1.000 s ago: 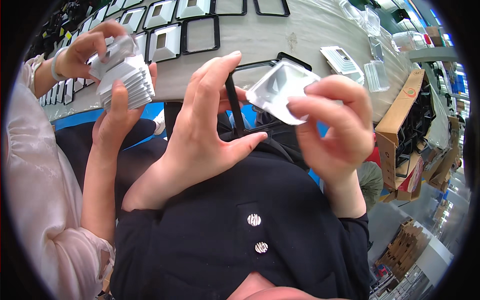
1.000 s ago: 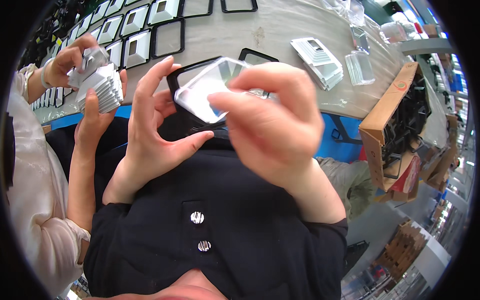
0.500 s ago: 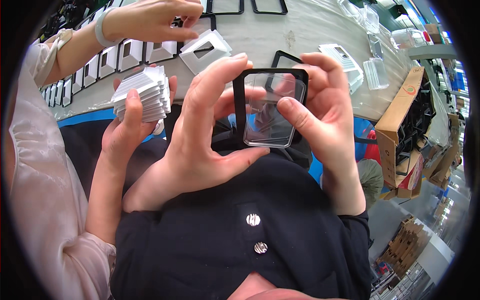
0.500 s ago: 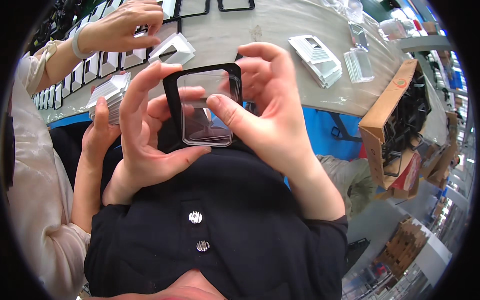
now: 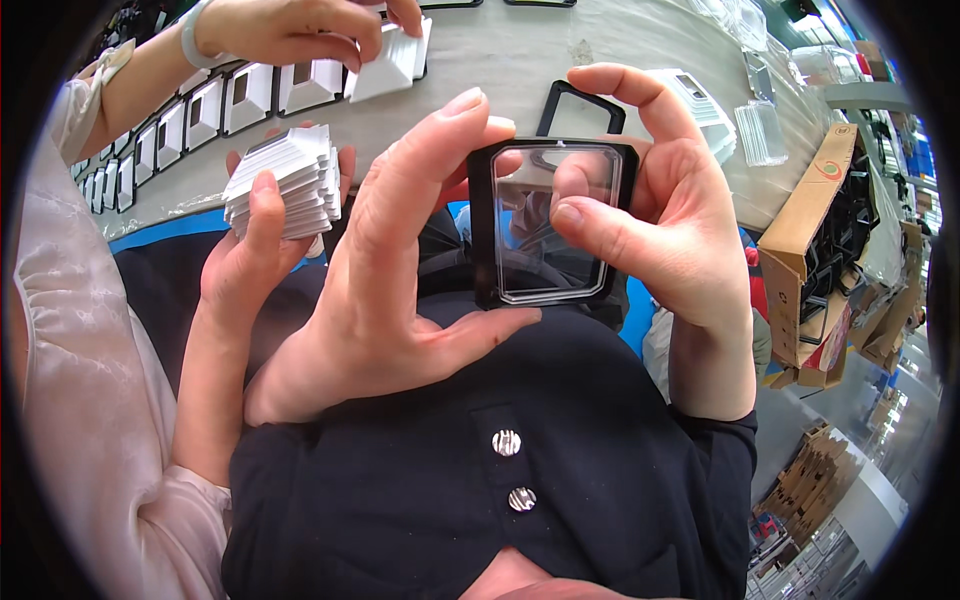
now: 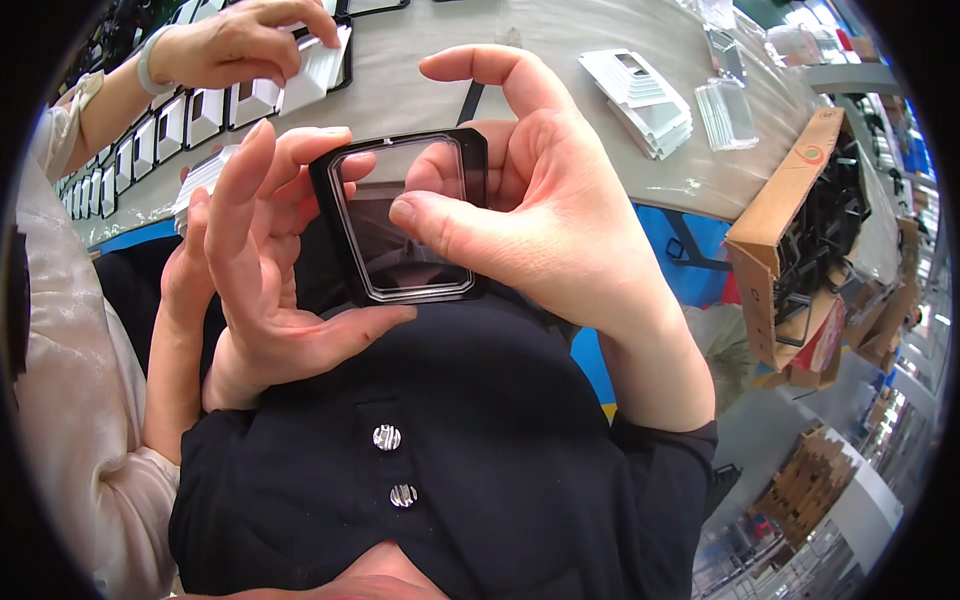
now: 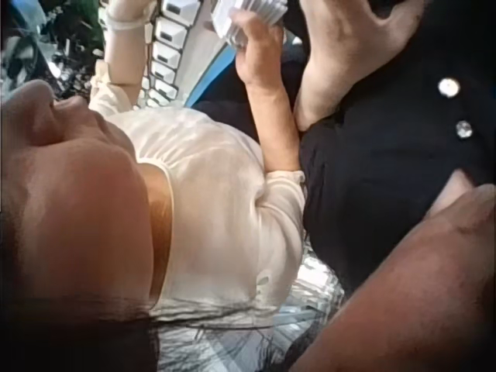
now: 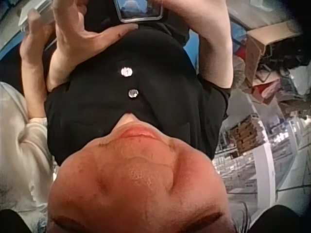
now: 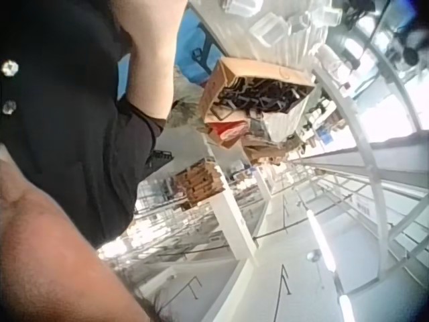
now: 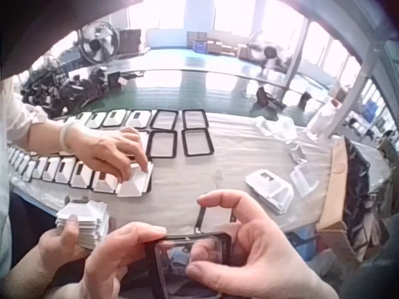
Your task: The person assembles components by fitting transparent covers into black frames, pressing them securely into place by hand, and setting the assembled pieces onto the table.
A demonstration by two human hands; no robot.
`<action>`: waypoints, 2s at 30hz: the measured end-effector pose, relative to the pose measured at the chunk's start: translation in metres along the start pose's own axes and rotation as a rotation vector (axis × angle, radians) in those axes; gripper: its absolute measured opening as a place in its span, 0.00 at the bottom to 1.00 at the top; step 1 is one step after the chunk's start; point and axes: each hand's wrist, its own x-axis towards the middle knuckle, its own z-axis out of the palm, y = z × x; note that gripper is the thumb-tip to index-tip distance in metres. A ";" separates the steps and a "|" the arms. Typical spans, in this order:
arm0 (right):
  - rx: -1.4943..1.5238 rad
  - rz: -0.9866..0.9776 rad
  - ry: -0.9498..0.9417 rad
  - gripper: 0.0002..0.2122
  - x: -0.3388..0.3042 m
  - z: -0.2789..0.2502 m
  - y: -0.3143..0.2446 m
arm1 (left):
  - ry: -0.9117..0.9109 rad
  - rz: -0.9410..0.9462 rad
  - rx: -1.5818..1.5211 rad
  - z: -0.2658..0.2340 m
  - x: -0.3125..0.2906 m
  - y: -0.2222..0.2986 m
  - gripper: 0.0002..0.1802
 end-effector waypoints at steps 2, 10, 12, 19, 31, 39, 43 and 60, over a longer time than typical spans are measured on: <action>-0.017 -0.011 0.001 0.34 -0.001 0.000 -0.001 | 0.004 0.013 0.002 0.000 0.001 0.001 0.70; 0.038 0.004 0.009 0.33 -0.002 0.002 0.003 | 0.002 0.011 0.054 0.000 0.000 0.004 0.71; 0.036 0.009 0.002 0.33 0.000 0.002 0.002 | 0.005 0.008 0.052 -0.002 0.001 0.003 0.71; -0.069 -0.112 0.027 0.34 0.007 0.001 0.016 | 0.033 -0.079 -0.006 0.000 -0.005 -0.003 0.67; -1.627 -0.649 0.052 0.20 0.008 -0.002 0.081 | 0.100 -0.206 0.569 0.009 -0.026 -0.065 0.55; -1.850 -0.662 0.078 0.21 0.021 0.012 0.097 | -0.006 -0.165 0.630 0.006 -0.021 -0.068 0.42; -1.687 -0.723 0.112 0.18 0.025 0.006 0.101 | -0.073 -0.192 0.776 0.010 -0.021 -0.060 0.30; -0.032 -0.122 -0.004 0.31 -0.041 0.002 0.026 | 0.107 0.127 0.644 0.003 0.003 0.027 0.41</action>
